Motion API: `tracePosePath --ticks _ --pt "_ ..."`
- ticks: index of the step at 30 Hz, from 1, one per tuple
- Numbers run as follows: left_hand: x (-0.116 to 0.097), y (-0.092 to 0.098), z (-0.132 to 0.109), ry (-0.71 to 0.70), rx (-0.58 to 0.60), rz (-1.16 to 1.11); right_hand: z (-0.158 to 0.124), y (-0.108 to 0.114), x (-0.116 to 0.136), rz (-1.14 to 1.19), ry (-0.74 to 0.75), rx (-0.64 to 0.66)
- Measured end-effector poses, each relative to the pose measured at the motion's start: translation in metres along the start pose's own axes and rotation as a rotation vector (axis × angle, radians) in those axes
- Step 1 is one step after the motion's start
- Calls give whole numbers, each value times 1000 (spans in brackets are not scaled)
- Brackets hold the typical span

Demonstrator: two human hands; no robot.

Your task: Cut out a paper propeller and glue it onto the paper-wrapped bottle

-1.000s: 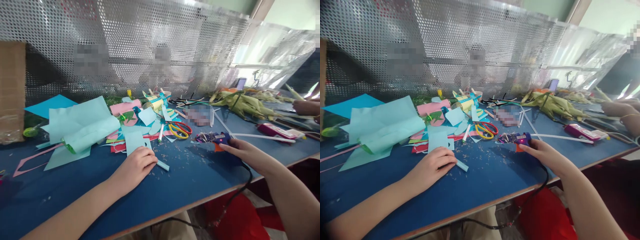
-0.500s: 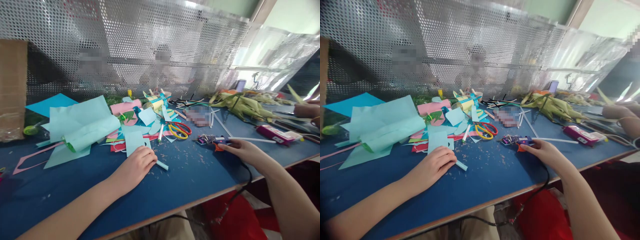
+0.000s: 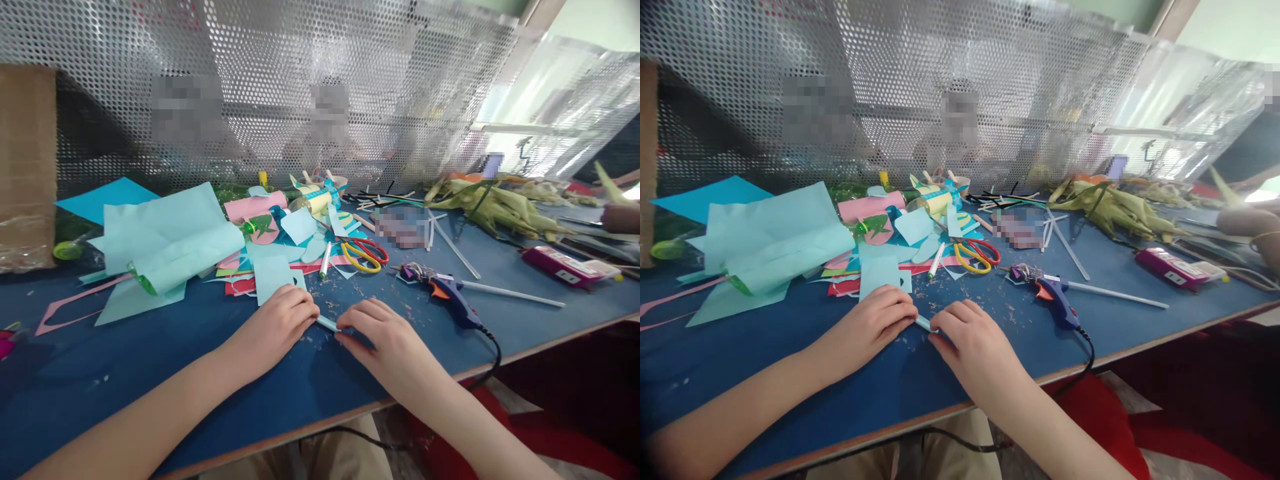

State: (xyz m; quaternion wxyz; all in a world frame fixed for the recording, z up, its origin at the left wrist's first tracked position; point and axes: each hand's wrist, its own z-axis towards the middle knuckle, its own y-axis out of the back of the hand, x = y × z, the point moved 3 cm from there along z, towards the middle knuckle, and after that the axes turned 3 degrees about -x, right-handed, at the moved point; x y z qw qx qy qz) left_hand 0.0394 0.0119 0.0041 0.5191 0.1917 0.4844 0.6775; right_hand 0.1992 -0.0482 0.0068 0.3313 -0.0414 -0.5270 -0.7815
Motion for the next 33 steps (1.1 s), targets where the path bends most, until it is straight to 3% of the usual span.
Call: tracePosePath --ticks 7,16,33 --pt "3 -2 0 23 3 -57 5 -8 -7 -19 -41 -27" --pt "8 -3 1 47 -6 -103 4 -10 -5 -44 19 -22" --pt "13 -1 1 63 -1 -91 5 -15 -10 -105 -87 -61"
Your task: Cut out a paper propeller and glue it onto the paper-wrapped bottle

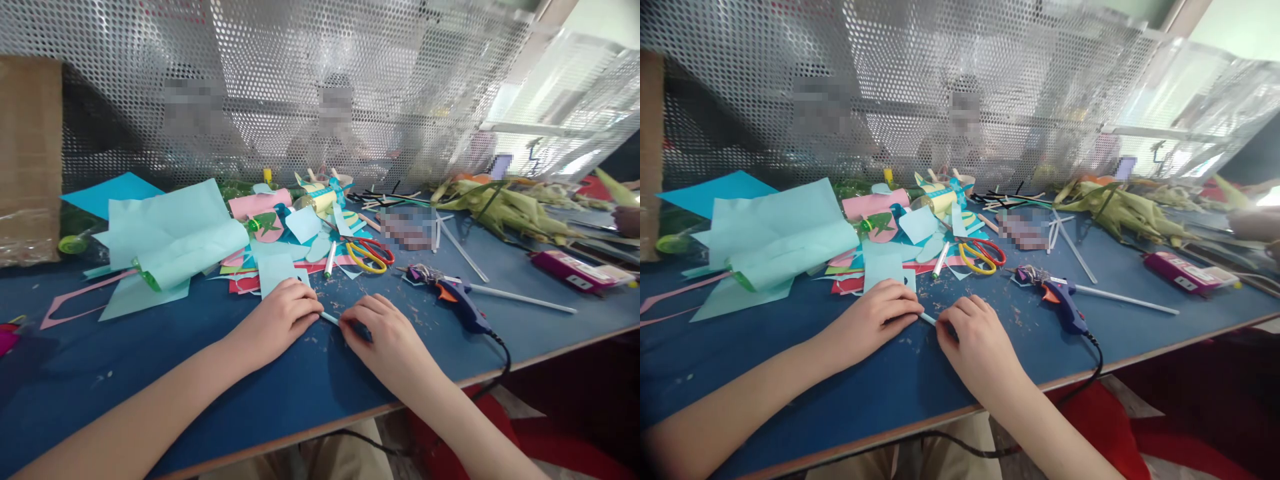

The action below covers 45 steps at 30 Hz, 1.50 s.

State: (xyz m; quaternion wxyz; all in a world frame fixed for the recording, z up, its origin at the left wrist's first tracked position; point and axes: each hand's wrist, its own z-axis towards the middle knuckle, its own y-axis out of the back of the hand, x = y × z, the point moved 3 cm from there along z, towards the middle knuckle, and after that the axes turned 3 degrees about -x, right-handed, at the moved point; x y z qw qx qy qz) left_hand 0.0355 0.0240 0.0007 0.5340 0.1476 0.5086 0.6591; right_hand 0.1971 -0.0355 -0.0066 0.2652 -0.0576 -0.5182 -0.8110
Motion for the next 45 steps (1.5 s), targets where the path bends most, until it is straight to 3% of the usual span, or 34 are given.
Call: tracePosePath --ticks 10,13,16,20,32,39,45 --pt "6 -3 4 111 -36 -47 2 3 -1 22 13 11" --pt "7 0 3 167 -68 -71 6 5 -7 101 -89 29" --pt "8 4 1 241 -56 -107 8 8 -13 211 -235 127" --pt "7 6 0 327 -32 -175 9 12 -16 273 -307 191" --pt "-1 12 0 310 -127 -268 4 8 -11 548 -245 168" --pt "-4 13 -2 301 -158 -271 2 3 -12 519 -243 123" --pt "-1 15 -3 448 -190 -277 4 9 -16 422 -297 121"
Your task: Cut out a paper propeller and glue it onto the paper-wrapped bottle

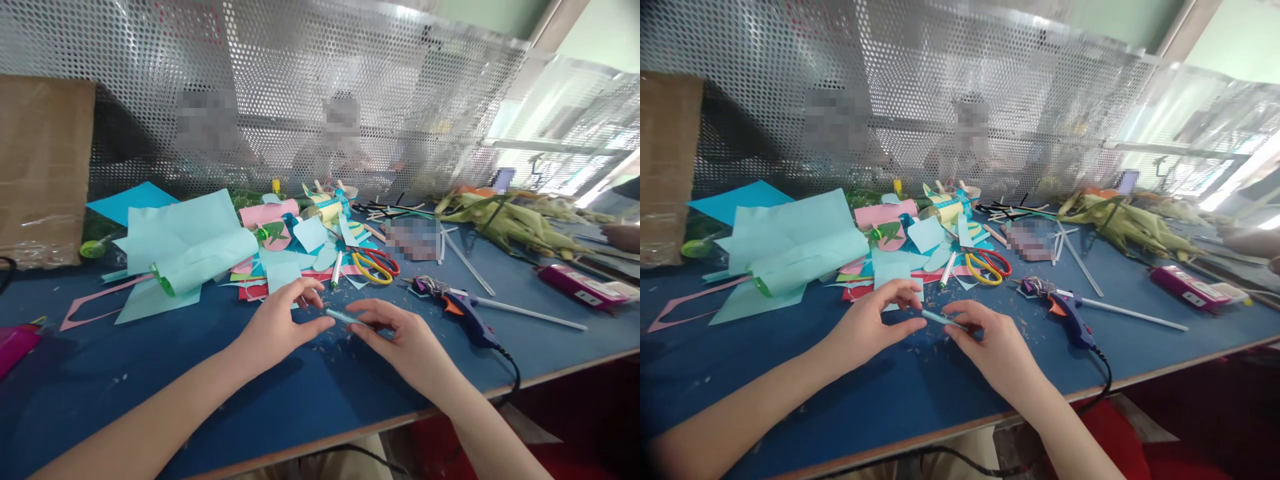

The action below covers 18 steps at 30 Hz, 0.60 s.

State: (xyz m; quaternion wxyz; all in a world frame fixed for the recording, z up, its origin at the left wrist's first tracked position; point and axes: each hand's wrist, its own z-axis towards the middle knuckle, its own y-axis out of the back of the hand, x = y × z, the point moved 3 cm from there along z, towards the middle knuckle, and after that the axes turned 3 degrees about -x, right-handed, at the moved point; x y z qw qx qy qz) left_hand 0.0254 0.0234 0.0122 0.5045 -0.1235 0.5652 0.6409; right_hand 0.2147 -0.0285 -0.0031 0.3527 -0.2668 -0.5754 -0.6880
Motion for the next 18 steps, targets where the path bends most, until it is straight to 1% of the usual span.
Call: tracePosePath --ticks 4,6,8,10,12,14,16,18 --pt "8 13 5 115 -150 63 13 23 -5 -204 -51 53" --pt "14 23 8 166 -248 67 26 37 -7 -353 -36 69" --pt "19 32 8 220 -329 81 42 50 -9 -503 2 49" --pt "23 37 8 275 -333 129 61 56 -13 -672 21 64" --pt "24 38 7 298 -280 171 79 58 -19 -730 21 77" --pt "21 37 7 249 -218 209 95 56 -27 -759 10 82" --pt "16 34 8 115 -184 313 109 54 -35 -778 -19 76" --pt "12 29 9 -38 -160 469 119 53 -42 -791 -47 72"
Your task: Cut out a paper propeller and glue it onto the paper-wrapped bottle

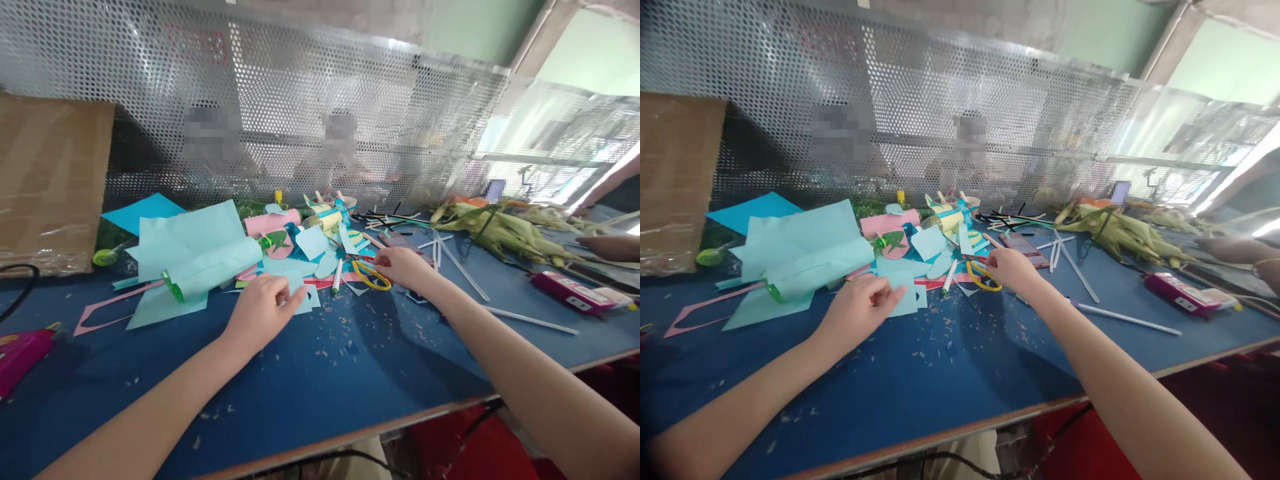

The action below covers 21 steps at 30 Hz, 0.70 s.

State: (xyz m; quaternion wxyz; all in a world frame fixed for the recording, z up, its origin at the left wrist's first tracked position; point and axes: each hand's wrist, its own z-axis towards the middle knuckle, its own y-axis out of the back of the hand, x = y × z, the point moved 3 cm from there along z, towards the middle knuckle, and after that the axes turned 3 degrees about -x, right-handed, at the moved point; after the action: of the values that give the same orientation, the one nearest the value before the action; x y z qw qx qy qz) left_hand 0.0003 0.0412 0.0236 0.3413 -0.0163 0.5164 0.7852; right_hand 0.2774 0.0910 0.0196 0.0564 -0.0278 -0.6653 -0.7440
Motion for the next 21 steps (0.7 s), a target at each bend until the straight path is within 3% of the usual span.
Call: tracePosePath --ticks 3,10,17,21 --pt "1 -9 -2 -125 66 110 12 -5 -3 5 8 44" --pt "9 -18 -3 -167 193 102 32 -6 -11 -17 10 82" --pt "-3 -15 -3 -349 174 122 44 -12 -16 -6 -33 43" --pt "-21 -14 -14 -520 122 12 30 3 -10 50 -44 -28"
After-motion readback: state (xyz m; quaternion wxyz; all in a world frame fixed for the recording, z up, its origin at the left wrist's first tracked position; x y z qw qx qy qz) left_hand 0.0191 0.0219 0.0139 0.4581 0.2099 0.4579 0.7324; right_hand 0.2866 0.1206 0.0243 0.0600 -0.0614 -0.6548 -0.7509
